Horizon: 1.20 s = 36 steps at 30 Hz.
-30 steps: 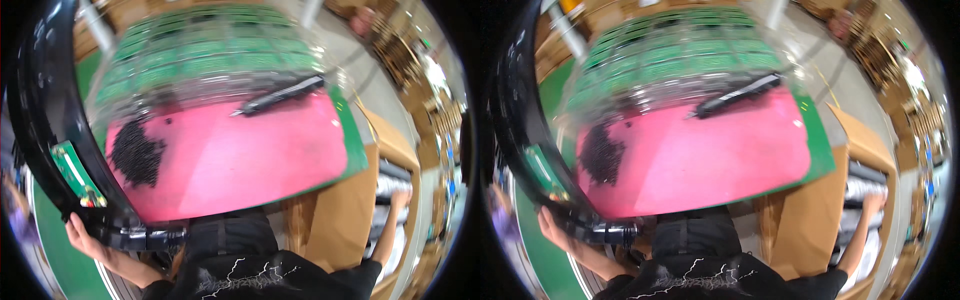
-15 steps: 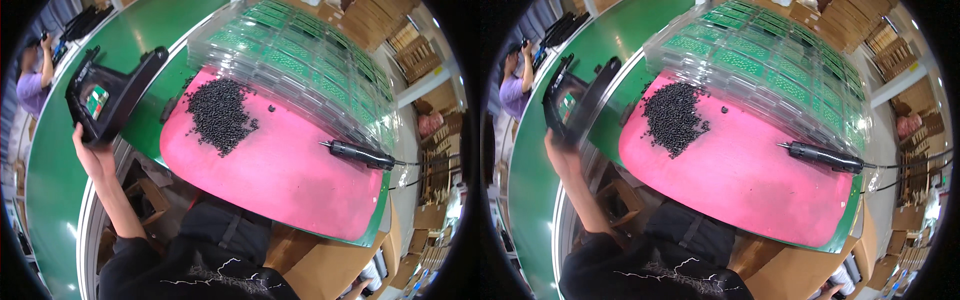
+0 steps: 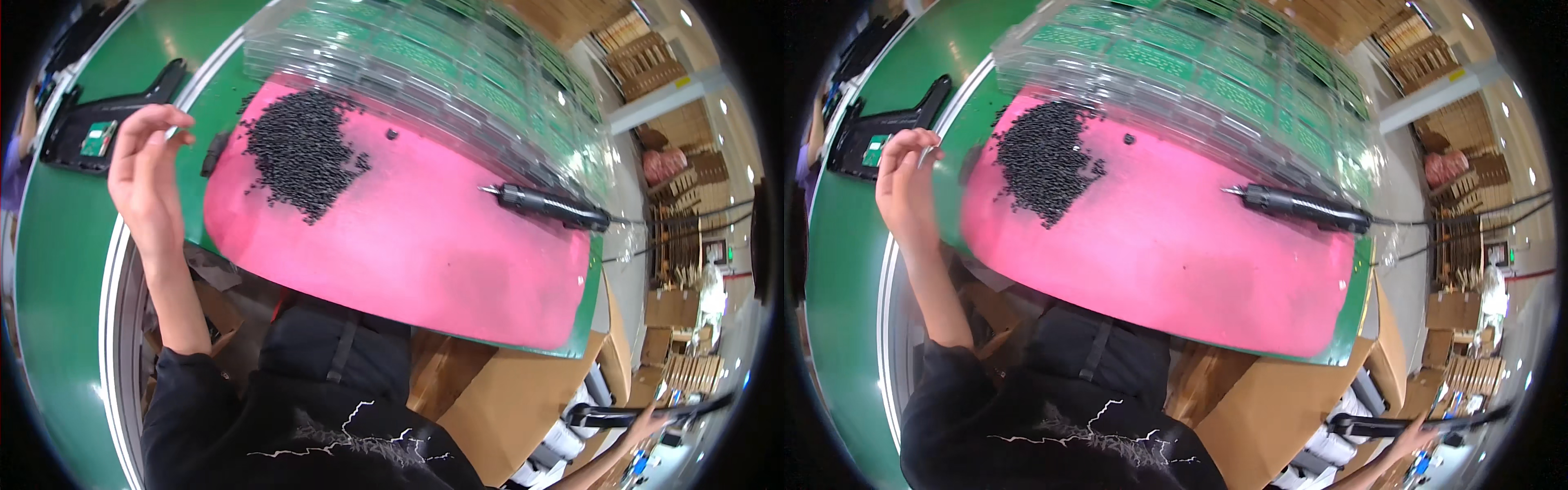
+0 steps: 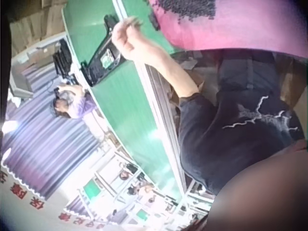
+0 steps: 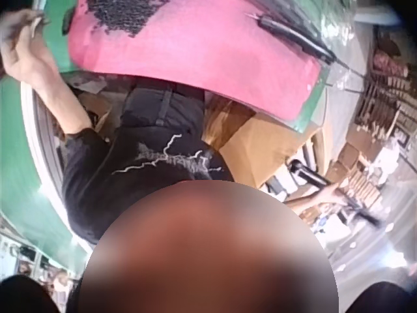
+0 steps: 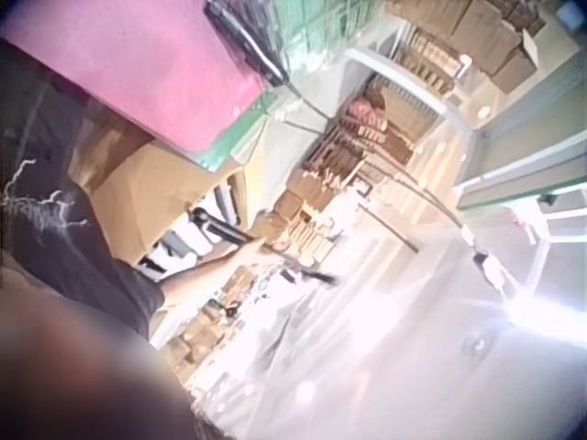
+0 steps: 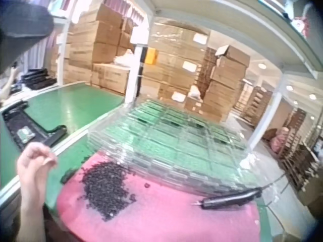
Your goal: Fastening circuit boards into plastic housings with screws using an electric screwdriver.
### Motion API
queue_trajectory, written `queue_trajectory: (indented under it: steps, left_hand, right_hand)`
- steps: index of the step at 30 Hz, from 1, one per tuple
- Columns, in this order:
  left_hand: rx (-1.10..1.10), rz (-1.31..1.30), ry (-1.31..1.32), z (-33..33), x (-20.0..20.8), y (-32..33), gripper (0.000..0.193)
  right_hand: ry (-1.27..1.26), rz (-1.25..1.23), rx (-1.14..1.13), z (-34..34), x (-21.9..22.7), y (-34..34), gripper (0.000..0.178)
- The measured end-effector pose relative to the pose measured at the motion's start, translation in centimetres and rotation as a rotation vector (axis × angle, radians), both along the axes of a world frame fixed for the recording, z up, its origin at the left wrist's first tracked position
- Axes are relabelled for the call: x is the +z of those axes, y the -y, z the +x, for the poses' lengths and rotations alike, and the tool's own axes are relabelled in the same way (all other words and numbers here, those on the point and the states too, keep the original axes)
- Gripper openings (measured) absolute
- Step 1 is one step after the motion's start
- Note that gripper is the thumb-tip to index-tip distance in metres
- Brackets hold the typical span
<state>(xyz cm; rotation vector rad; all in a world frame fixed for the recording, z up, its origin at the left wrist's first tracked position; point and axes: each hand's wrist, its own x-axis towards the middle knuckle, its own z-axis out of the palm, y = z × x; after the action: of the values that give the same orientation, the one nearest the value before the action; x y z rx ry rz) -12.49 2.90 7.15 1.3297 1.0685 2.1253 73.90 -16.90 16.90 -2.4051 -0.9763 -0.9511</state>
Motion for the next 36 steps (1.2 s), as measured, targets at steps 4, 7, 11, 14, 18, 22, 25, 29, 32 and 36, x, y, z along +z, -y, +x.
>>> queue_trajectory:
  steps: [4,7,11,14,18,22,25,29,32,36]
  left_hand:
    - [-0.283,-0.011,-0.346,5.9,2.5,-2.1,0.017]
    - [-0.471,-0.064,-0.503,10.8,5.1,-3.1,0.024]
    - [-0.566,-0.165,-0.999,15.0,5.6,-4.9,0.058]
    - [-0.56,-0.046,-1.356,15.9,2.8,-7.0,0.061]
    - [-0.447,-0.109,-1.522,15.1,1.9,-9.2,0.034]
    - [-0.469,-0.169,-1.338,14.0,1.2,-10.7,0.023]
    - [-0.529,-0.095,-1.203,14.0,0.5,-10.8,0.019]
    - [-0.496,0.058,-1.193,14.0,-0.5,-11.5,0.015]
    - [-0.488,0.074,-1.175,13.7,-0.8,-11.7,0.014]
    - [-0.538,-0.018,-1.176,13.4,-0.4,-11.6,0.012]
  right_hand:
    - [0.023,-0.001,0.449,-12.7,-0.3,-4.2,0.033]
    - [0.133,-0.276,0.867,-19.9,-1.7,-6.6,0.015]
    - [0.18,-0.71,1.282,-30.1,-3.5,-11.3,0.022]
    - [0.07,-0.88,1.39,-33.0,-5.9,-14.2,0.022]
    - [-0.009,-0.521,1.494,-36.9,-3.7,-19.7,0.042]
    - [0.21,-0.347,1.234,-40.6,-2.0,-29.5,0.044]
    - [0.135,-0.313,1.232,-38.9,-1.7,-40.7,0.025]
    - [0.152,-0.375,0.992,-36.8,-5.2,-50.7,0.03]
    - [0.143,-0.457,0.879,-36.0,-8.0,-53.7,0.037]
    - [0.051,-0.529,0.957,-36.3,-7.6,-53.6,0.042]
